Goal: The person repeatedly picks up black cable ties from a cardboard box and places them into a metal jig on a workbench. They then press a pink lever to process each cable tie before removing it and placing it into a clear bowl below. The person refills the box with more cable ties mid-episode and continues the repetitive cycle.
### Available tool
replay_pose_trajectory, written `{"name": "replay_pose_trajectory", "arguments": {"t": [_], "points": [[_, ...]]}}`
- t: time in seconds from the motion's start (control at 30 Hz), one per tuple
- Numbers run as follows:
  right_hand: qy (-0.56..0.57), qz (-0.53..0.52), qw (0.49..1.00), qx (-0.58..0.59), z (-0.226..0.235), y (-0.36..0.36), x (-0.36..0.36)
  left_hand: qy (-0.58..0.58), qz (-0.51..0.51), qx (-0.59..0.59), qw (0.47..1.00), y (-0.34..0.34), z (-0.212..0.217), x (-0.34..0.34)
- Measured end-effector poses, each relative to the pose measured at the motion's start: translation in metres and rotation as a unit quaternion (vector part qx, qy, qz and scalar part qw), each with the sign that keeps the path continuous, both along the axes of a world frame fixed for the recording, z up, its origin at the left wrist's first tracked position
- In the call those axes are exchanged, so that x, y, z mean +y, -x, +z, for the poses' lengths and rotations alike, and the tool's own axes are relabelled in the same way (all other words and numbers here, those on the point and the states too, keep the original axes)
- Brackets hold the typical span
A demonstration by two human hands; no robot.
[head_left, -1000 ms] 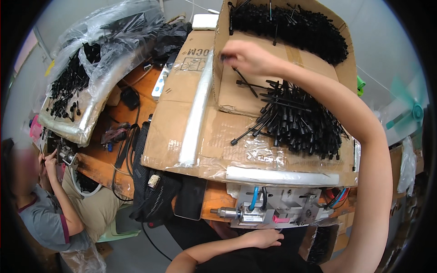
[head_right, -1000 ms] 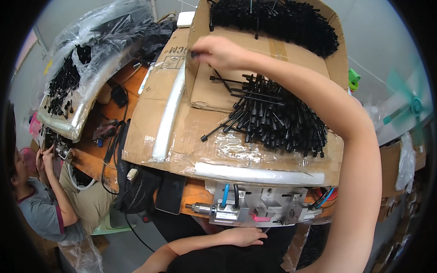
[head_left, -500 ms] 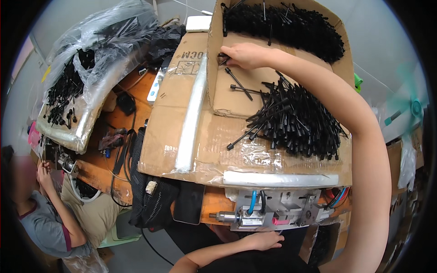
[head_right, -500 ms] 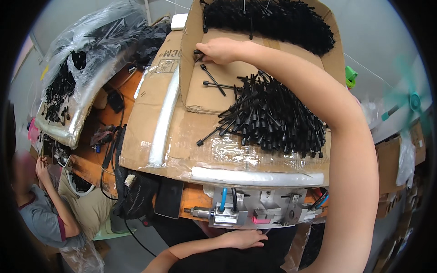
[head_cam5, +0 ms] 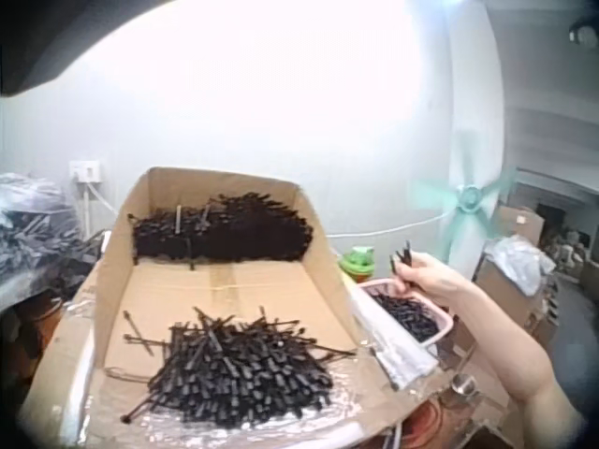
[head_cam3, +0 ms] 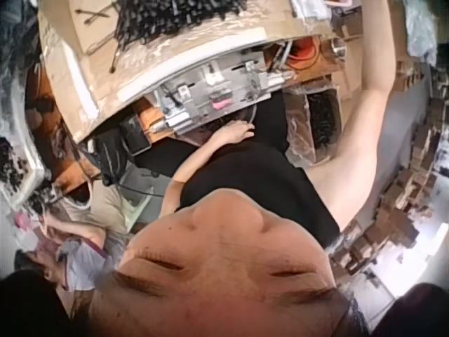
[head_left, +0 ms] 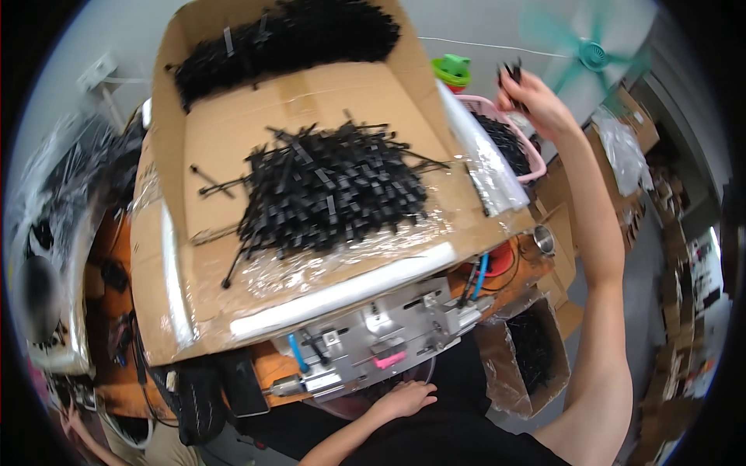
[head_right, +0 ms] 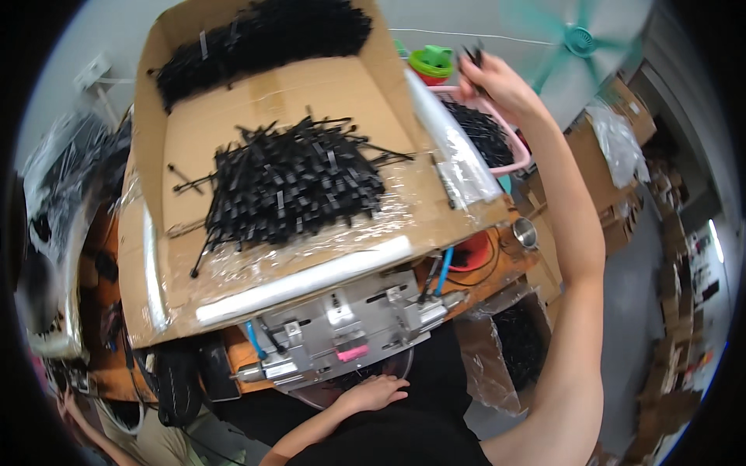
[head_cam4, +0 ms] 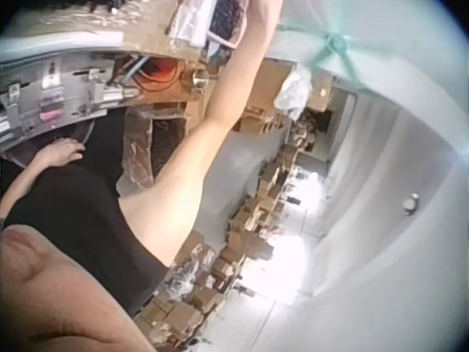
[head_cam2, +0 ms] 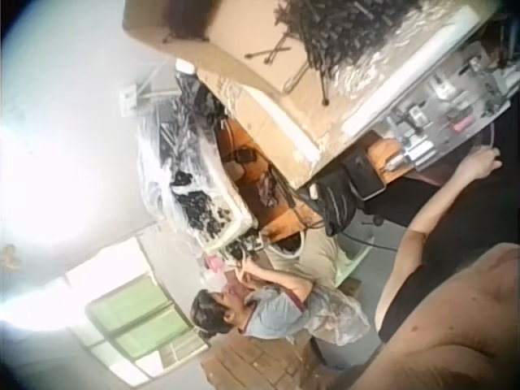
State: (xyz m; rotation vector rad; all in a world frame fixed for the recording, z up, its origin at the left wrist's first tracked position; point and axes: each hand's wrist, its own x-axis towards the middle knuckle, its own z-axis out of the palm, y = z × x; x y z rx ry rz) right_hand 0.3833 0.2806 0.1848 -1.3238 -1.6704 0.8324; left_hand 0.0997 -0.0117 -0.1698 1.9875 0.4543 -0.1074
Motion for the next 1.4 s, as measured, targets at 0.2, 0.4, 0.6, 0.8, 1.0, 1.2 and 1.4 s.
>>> {"name": "replay_pose_trajectory", "arguments": {"t": [0.2,0.4,0.6,0.8,1.0,1.2,1.4], "points": [[0.231,-0.288,0.928,0.057,-0.099,-0.196,0.009,0.012,-0.027,0.075,0.997,-0.013,-0.003,0.002],[0.117,-0.368,0.922,-0.031,-0.135,-0.221,0.073,0.033,-0.002,0.128,0.991,-0.009,-0.02,-0.001],[-0.06,-0.178,0.962,-0.2,-0.143,-0.163,0.046,0.051,0.043,0.153,0.986,-0.001,-0.012,-0.001],[0.033,-0.257,0.871,-0.418,-0.21,-0.169,0.08,0.067,0.018,0.144,0.987,-0.022,-0.018,0.001],[0.043,-0.248,0.867,-0.43,-0.171,-0.159,0.085,0.017,0.057,0.135,0.989,-0.021,-0.017,-0.004],[-0.269,-0.166,0.898,-0.306,-0.117,-0.098,-0.004,0.015,0.012,0.153,0.988,-0.02,0.01,-0.008],[-0.177,-0.16,0.89,-0.388,-0.111,0.011,-0.107,-0.039,-0.012,-0.088,0.995,0.005,0.126,0.019]]}}
